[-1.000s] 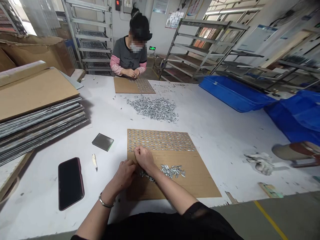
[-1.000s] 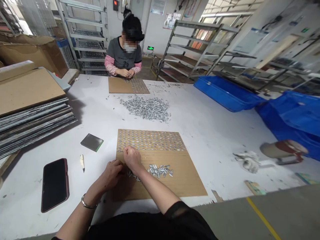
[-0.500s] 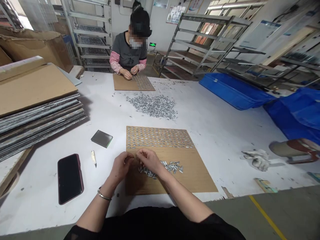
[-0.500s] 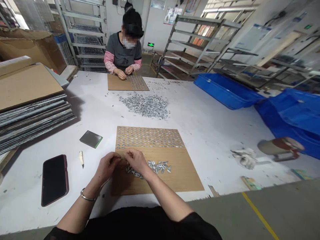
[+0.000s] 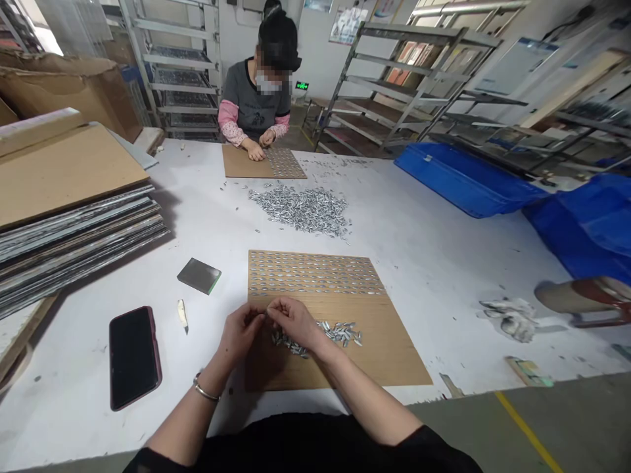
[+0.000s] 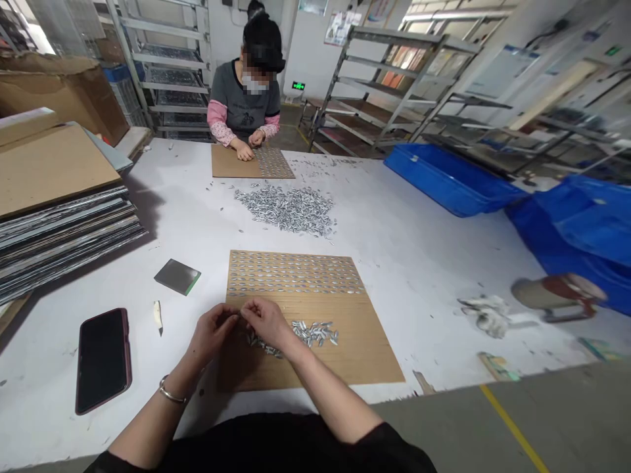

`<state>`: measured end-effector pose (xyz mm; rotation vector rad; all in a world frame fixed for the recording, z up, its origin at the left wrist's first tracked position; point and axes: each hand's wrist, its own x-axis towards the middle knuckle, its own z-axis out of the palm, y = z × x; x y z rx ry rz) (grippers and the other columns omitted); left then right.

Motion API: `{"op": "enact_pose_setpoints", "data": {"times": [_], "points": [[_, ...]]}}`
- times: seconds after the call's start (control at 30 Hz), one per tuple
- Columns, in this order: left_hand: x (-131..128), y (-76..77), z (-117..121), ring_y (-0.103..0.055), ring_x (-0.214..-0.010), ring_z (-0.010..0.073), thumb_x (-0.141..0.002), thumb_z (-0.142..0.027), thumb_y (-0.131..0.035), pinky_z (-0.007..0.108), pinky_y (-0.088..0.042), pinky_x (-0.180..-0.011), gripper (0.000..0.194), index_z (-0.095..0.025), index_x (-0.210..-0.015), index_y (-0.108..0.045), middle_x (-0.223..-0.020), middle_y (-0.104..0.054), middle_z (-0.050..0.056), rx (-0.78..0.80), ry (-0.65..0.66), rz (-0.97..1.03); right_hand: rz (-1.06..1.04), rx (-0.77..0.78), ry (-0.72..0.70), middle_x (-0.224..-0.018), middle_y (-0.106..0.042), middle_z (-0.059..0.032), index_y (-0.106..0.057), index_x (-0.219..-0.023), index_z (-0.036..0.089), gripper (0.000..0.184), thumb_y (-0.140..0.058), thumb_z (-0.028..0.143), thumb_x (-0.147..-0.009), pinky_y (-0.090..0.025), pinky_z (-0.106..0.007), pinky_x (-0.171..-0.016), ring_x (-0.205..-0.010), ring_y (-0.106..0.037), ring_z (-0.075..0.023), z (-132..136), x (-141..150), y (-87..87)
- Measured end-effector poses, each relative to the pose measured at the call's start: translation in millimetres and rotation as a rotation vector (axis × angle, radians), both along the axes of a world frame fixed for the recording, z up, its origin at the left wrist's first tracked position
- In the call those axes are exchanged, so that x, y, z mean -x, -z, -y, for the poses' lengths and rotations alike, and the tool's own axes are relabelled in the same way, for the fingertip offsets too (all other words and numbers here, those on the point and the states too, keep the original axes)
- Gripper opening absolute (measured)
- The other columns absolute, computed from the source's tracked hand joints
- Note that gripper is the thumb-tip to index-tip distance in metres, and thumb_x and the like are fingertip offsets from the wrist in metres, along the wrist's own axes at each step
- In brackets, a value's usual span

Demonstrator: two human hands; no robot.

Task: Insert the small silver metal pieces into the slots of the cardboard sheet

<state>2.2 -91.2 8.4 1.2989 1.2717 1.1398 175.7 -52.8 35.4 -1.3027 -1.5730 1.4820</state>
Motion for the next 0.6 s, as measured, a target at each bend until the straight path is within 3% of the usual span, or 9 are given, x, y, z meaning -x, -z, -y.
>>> {"op": "enact_pose_setpoints", "data": {"times": [0.17, 0.27, 0.4, 0.5, 0.6], "points": [[-8.1, -10.2, 5.1, -0.067, -0.071, 0.0165, -0.086, -0.039, -0.067, 0.028, -0.053, -0.068, 0.022, -0.018, -0.086, -0.063, -0.078, -0.072, 0.002, 0.115, -0.065, 0.26, -0.222, 0.101, 0.177, -0.068, -0.061, 0.002, -0.063, -0.091, 0.02, 0.032, -0.072, 0.047, -0.076, -0.046, -0.023, -0.048, -0.058, -0.057, -0.013, 17.8, 19.2, 7.7], [-12.2, -11.7, 7.0, -0.067, -0.072, 0.017, -0.087, -0.041, -0.065, 0.03, -0.054, -0.069, 0.023, -0.018, -0.089, -0.063, -0.08, -0.072, 0.003, 0.097, -0.084, 0.27, -0.261, 0.108, 0.266, -0.07, -0.063, 0.0011, -0.063, -0.088, 0.02, 0.032, -0.071, 0.049, -0.077, -0.048, -0.023, -0.051, -0.058, -0.057, -0.0123, 23.5, 23.8, 10.7], [-0.3, -7.2, 4.1, -0.064, -0.074, 0.0181, -0.086, -0.032, -0.063, 0.03, -0.05, -0.07, 0.013, -0.019, -0.087, -0.066, -0.081, -0.07, 0.003, -0.016, -0.028, -0.13, -0.246, 0.044, 0.312, -0.073, -0.067, -0.0007, -0.058, -0.086, 0.021, 0.038, -0.072, 0.055, -0.075, -0.054, -0.026, -0.058, -0.063, -0.063, -0.0145, 4.5, 6.1, 9.5], [11.1, -7.9, 3.4, -0.063, -0.075, 0.019, -0.079, -0.022, -0.069, 0.029, -0.047, -0.068, 0.002, -0.021, -0.08, -0.067, -0.083, -0.068, 0.003, -0.068, 0.227, -0.502, -0.108, -0.004, 0.27, -0.066, -0.065, 0.0011, -0.06, -0.086, 0.02, 0.041, -0.073, 0.056, -0.072, -0.052, -0.026, -0.055, -0.055, -0.06, -0.0133, -16.7, -14.3, 13.5], [13.1, -11.4, 5.9, -0.064, -0.086, 0.0222, -0.078, -0.014, -0.068, 0.03, -0.046, -0.073, 0.01, -0.022, -0.084, -0.067, -0.09, -0.068, 0.004, -0.08, 0.409, -0.733, 0.087, -0.094, 0.179, -0.059, -0.061, 0.0023, -0.067, -0.088, 0.017, 0.036, -0.065, 0.052, -0.079, -0.047, -0.023, -0.051, -0.05, -0.056, -0.0125, -28.4, -22.9, 22.7]]}}
